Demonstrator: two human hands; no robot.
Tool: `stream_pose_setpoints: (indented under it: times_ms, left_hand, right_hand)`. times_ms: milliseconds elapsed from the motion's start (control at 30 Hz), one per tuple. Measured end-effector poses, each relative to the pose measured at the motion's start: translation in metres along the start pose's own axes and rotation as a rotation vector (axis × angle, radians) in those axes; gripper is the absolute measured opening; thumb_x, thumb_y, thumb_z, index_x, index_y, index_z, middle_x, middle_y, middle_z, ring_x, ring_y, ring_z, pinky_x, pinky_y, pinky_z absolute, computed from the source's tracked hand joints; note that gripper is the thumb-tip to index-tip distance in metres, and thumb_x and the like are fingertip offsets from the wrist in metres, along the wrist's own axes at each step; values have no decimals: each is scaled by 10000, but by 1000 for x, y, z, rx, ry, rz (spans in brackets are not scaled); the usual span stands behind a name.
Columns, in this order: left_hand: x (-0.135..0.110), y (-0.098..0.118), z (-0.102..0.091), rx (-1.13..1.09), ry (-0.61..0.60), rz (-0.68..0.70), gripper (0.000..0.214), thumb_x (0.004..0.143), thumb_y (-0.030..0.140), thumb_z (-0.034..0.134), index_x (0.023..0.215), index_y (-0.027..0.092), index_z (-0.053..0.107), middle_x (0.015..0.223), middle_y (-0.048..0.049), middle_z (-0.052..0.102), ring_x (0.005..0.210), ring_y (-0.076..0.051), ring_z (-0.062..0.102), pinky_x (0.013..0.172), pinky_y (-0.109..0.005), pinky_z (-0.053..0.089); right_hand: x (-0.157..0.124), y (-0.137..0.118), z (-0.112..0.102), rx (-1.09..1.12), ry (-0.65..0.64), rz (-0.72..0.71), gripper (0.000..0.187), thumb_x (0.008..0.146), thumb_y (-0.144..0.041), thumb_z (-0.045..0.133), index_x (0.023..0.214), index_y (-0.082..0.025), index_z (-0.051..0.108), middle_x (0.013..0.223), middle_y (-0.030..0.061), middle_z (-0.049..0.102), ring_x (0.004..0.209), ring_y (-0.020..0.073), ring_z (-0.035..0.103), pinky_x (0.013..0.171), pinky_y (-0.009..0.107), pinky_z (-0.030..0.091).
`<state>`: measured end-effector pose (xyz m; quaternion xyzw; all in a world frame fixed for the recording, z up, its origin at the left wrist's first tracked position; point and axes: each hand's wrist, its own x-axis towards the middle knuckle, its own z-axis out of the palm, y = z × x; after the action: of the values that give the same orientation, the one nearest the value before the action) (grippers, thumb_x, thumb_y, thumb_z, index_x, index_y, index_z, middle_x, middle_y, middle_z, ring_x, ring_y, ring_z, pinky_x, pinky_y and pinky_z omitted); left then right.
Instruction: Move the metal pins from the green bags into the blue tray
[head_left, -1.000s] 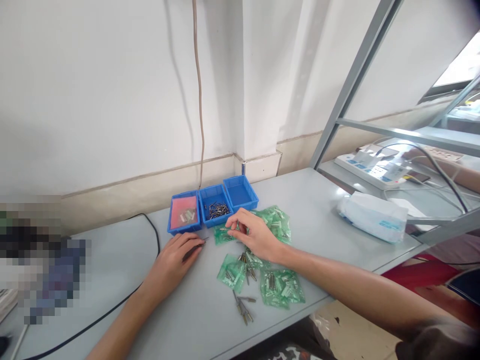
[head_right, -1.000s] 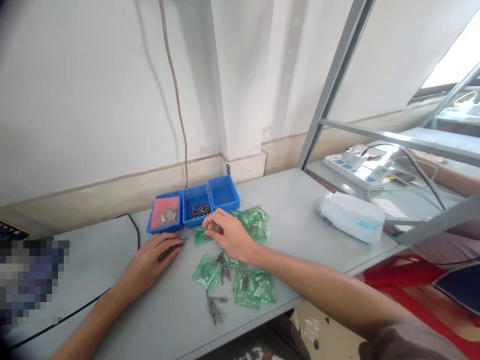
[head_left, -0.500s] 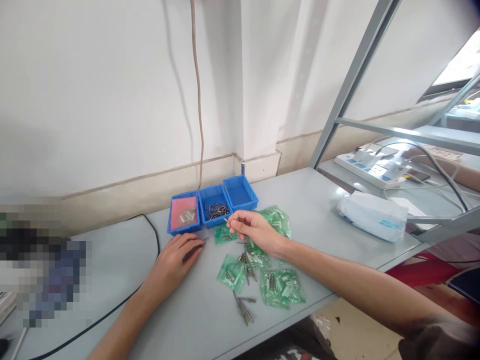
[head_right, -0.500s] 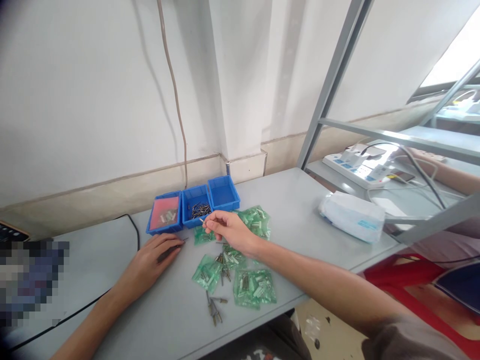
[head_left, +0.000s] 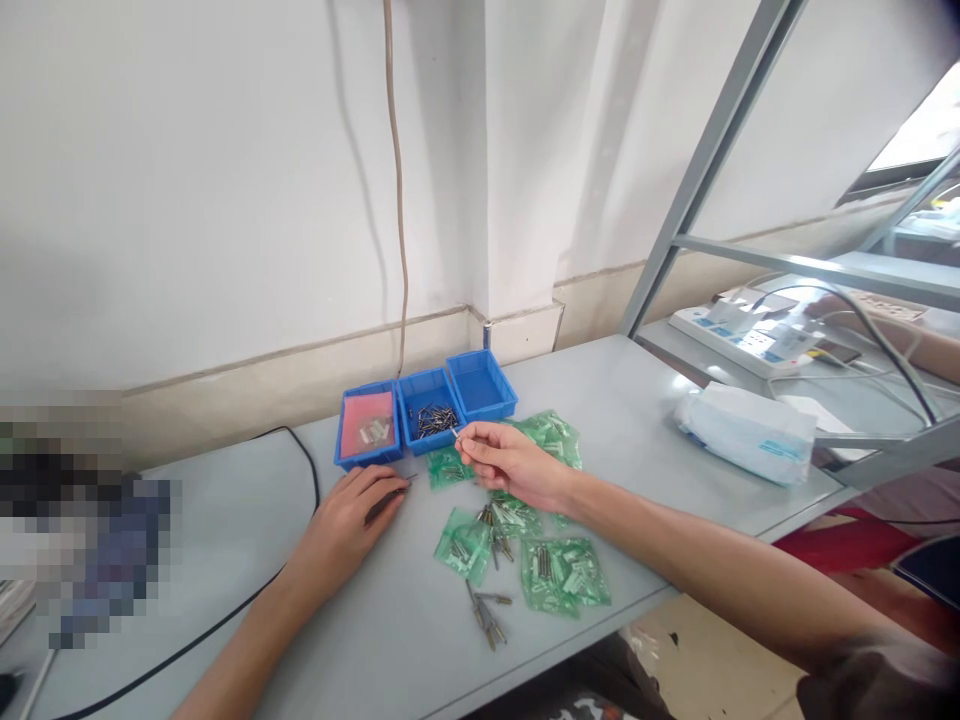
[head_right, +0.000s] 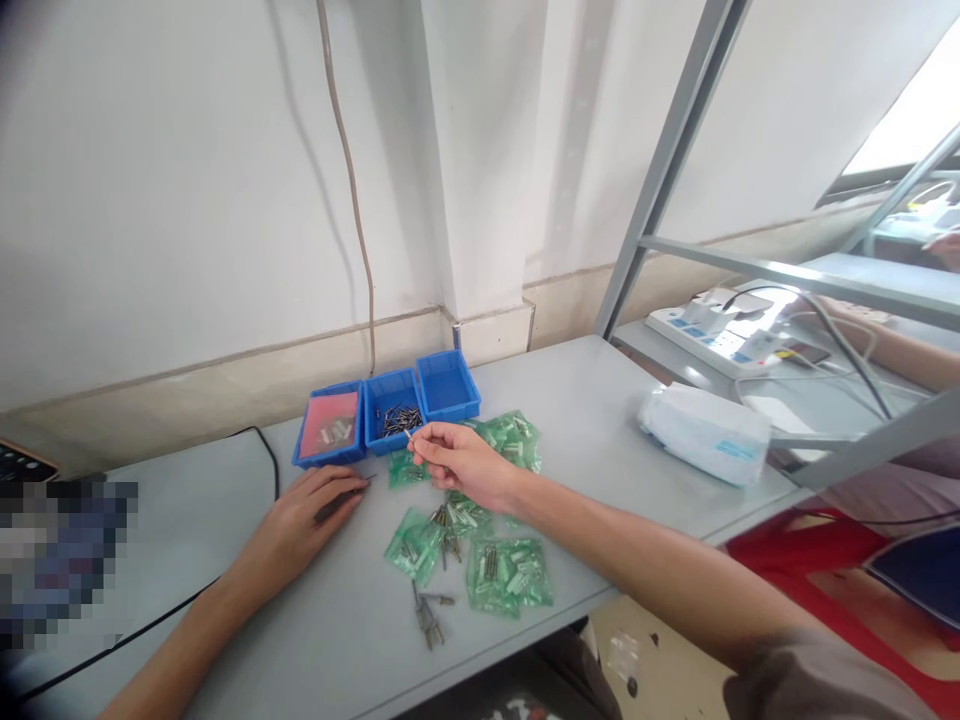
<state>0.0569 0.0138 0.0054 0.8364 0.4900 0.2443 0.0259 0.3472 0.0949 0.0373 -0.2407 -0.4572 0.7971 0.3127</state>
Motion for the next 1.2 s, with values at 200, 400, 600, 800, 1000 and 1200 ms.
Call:
stream_pose_setpoints:
  times_ms: [200, 400, 600, 800, 1000, 1200]
  left_hand:
    - [1, 1, 0, 5, 11, 0, 221, 1075, 329, 545, 1204, 267, 714, 1215, -48, 721, 1094, -215, 674, 976, -368, 542]
    - [-1, 2, 0, 5, 7, -1, 226, 1086, 328, 526, 1215, 262, 700, 1224, -50, 713, 1096, -211, 661, 983, -375, 535]
    - [-1, 1, 1, 4, 9, 8, 232, 1088, 325, 520, 1223, 261, 697, 1219, -56, 712, 1085, -213, 660, 972, -382, 538]
    - [-1, 2, 2, 5, 15, 9, 230, 1085, 321, 527, 1222, 262, 702, 1225, -50, 725, 1079, -209, 668, 982, -383, 537]
    - [-2, 4, 10, -18, 37, 57, 227, 1082, 277, 530, 1225, 259, 706, 1222, -53, 743, 1092, -208, 674, 999, -390, 538]
    - [-1, 10, 14, -18, 40, 61, 227, 1084, 260, 529, 1232, 254, 701, 1225, -55, 747, 1079, -207, 672, 992, -401, 546]
  right_hand:
    - [-2, 0, 4, -167, 85, -35, 405, 790, -446, 902, 974, -204, 636, 822, -55, 517, 520, 41, 335, 477, 221, 221]
    - [1, 4, 2, -511, 144, -177, 320, 843, -442, 840, 983, -213, 665, 813, -33, 573, 575, 95, 432, 516, 251, 335]
    - [3, 10, -2, -746, 158, -317, 208, 903, -381, 790, 916, -214, 668, 821, -15, 592, 696, 142, 478, 659, 289, 389]
    - [1, 7, 0, -637, 165, -306, 235, 994, -448, 674, 961, -243, 565, 832, -29, 525, 617, 129, 435, 571, 270, 369]
    - [5, 7, -8, -798, 251, -418, 194, 1081, -355, 505, 1038, -244, 659, 964, 14, 530, 628, 128, 467, 609, 295, 411]
    - [7, 11, -11, -976, 268, -440, 272, 1077, -222, 452, 1198, -252, 693, 1104, 57, 584, 732, 156, 555, 737, 334, 488]
